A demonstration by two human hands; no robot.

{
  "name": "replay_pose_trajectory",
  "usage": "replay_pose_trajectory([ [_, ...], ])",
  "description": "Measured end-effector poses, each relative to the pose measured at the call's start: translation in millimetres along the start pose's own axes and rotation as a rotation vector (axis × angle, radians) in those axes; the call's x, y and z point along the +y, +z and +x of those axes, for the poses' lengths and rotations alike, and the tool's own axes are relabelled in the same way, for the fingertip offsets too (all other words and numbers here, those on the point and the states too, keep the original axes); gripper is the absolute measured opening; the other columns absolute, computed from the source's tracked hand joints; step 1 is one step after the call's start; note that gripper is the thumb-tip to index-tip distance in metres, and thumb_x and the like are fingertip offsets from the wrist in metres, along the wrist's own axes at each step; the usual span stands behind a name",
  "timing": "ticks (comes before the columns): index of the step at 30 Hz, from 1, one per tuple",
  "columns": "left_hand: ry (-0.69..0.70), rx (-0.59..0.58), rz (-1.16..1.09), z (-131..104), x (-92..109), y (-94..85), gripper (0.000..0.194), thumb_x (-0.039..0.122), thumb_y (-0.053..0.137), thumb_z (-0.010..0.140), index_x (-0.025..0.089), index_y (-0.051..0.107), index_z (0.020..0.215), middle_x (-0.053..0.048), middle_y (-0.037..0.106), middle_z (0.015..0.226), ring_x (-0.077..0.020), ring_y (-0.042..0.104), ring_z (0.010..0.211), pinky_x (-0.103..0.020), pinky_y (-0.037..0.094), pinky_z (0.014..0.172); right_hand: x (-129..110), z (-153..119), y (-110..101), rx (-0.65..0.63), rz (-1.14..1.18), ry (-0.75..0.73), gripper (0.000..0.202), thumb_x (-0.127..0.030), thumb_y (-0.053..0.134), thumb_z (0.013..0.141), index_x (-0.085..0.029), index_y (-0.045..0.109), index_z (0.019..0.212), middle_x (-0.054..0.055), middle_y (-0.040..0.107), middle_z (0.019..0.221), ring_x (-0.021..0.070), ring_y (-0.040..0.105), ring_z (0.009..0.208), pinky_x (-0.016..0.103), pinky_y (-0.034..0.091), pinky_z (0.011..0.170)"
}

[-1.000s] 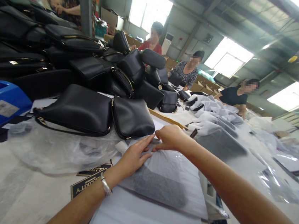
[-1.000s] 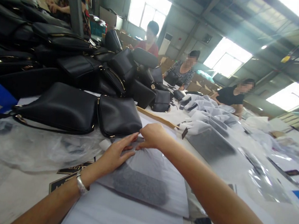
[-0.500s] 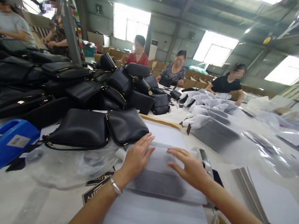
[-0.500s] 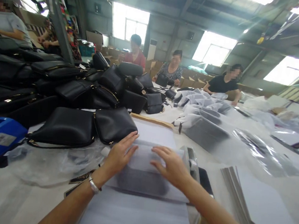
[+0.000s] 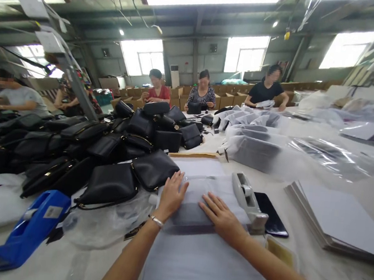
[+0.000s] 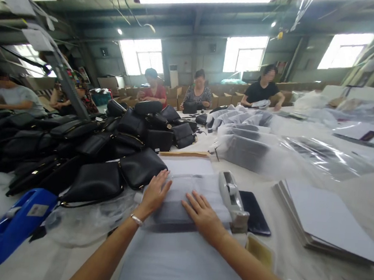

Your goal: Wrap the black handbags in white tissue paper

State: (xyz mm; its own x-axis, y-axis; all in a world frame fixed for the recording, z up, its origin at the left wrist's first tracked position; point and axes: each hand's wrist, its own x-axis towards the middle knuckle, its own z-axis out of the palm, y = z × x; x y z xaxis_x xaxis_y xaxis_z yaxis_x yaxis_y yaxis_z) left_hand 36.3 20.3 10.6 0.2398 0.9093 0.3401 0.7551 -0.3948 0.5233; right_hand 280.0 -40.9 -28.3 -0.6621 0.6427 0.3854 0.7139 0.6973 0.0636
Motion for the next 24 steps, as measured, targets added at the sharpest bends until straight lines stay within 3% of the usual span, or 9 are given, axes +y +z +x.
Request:
replay_pose_trajectory([
  [5,-0.13,-0.003,-0.123,-17,-3,-16.5,0.056,0.05,0.029,0.101,0.016,0.052,0.139,-0.013,0.053,0.144,-0.0255,0.045,0.137,-0.049,0.036,0.114,11,15,-19,0.11,-0.019,-0.078,0.056,-0.001,0.043,0.09,-0.018,0.046,0.143,0.014,0.051,0.145,0.03,0.039,0.139,0.052,0.046,0.107],
  [10,-0.159,-0.152,-0.273,-22,11,-54.7,0.063,0.057,0.024,0.1,0.015,0.064,0.126,-0.01,0.065,0.13,-0.0254,0.058,0.126,-0.045,0.043,0.109,-1,34,-75,0.033,0.052,-0.05,0.055,0.002,0.043,0.087,-0.016,0.053,0.138,0.014,0.057,0.139,0.0291,0.053,0.129,0.046,0.051,0.102],
  [14,-0.137,-0.272,-0.316,-43,31,-93.8,0.056,0.056,0.035,0.098,0.021,0.058,0.134,-0.008,0.057,0.14,-0.0248,0.051,0.133,-0.046,0.036,0.114,-6,37,-120,-0.097,0.257,0.053,0.048,-0.005,0.045,0.089,-0.018,0.056,0.135,0.013,0.062,0.133,0.0258,0.06,0.121,0.039,0.052,0.101],
  [16,-0.08,-0.309,-0.306,-55,39,-104.2,0.057,0.054,0.049,0.094,0.024,0.05,0.142,-0.007,0.049,0.147,-0.0255,0.045,0.137,-0.047,0.033,0.116,-1,35,-133,-0.147,0.385,0.124,0.044,-0.014,0.048,0.092,-0.021,0.056,0.134,0.011,0.063,0.132,0.0236,0.063,0.118,0.036,0.052,0.099],
  [18,-0.034,-0.309,-0.281,-65,42,-104.2,0.07,0.05,0.066,0.085,0.027,0.043,0.146,-0.008,0.046,0.15,-0.0273,0.044,0.138,-0.046,0.035,0.115,6,34,-138,-0.173,0.469,0.188,0.041,-0.023,0.051,0.093,-0.023,0.057,0.134,0.01,0.064,0.131,0.0234,0.064,0.115,0.035,0.052,0.098],
  [20,-0.058,-0.246,-0.233,-69,39,-95.4,0.073,0.046,0.072,0.08,0.027,0.045,0.145,-0.007,0.053,0.144,-0.0286,0.051,0.132,-0.045,0.043,0.109,14,34,-137,-0.188,0.494,0.232,0.039,-0.032,0.053,0.094,-0.024,0.058,0.132,0.01,0.066,0.128,0.0243,0.065,0.112,0.035,0.051,0.096],
  [24,-0.179,-0.058,-0.153,-60,26,-76.3,0.048,0.046,0.065,0.083,0.027,0.064,0.127,-0.004,0.072,0.119,-0.0289,0.067,0.111,-0.041,0.056,0.094,26,43,-137,-0.213,0.454,0.232,0.036,-0.04,0.052,0.096,-0.025,0.061,0.127,0.007,0.071,0.115,0.0232,0.067,0.104,0.032,0.051,0.088],
])
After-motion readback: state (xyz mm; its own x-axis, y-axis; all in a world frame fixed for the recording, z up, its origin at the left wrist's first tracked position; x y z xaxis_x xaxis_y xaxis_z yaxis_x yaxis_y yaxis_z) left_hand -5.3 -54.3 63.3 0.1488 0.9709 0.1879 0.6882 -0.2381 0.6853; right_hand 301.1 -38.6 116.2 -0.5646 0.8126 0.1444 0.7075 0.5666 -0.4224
